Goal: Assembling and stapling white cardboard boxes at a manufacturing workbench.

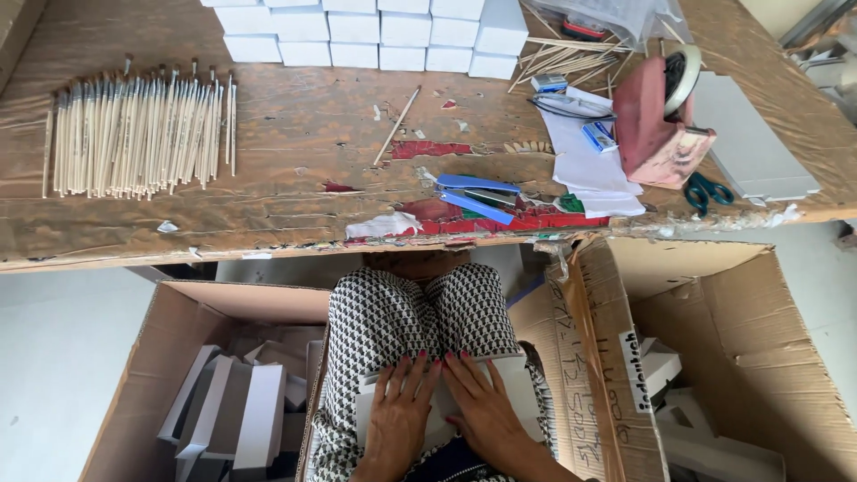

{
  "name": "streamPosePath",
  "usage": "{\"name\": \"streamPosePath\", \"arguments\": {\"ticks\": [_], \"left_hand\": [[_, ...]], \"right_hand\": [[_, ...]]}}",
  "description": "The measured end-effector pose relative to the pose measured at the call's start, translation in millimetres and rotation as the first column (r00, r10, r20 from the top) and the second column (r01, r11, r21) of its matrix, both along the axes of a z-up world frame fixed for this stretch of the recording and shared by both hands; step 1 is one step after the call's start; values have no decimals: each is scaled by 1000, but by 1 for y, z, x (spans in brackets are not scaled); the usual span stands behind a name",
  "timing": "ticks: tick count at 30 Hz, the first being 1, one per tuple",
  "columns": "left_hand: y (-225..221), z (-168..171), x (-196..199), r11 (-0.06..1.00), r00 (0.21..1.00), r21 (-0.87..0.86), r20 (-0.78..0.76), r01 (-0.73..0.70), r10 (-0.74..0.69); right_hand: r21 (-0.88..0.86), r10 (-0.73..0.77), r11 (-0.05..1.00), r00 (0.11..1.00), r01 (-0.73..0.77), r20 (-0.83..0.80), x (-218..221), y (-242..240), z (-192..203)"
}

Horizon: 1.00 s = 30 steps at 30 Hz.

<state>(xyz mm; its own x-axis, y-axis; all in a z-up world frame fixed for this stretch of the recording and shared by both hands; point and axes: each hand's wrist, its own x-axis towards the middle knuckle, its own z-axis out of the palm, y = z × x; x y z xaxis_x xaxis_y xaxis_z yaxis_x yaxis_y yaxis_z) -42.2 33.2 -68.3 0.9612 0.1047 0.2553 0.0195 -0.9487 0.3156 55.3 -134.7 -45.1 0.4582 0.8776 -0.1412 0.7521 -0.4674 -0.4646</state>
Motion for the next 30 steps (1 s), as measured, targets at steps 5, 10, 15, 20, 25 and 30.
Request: {"name": "streamPosePath", "arguments": {"ticks": [5, 10, 15, 20, 25, 30], "left_hand": [[-12, 0, -14, 984, 982, -151, -149, 95, -118], [-23, -37, -16, 985, 942, -111, -295, 134, -162], [-21, -10, 27, 991, 894, -5, -432, 134, -123], [-8, -13, 43, 988, 963, -20, -222, 153, -154], [-1, 68, 21, 939, 932, -180, 273, 293, -238], [1, 133, 31, 772, 911, -632, 278, -65, 305]], "right_hand": [[40, 19, 999, 994, -23, 104, -10, -28, -14], [39, 93, 995, 993, -96, 78, -8, -32, -17], [-147, 55, 986, 988, -76, -142, 47, 2, 24], [-84, -24, 996, 803, -33, -596, 137, -9, -14], [98, 118, 992, 295, -82, -948, 180, -29, -15], [571, 390, 810, 602, 137, -697, 141, -48, -44]]}}
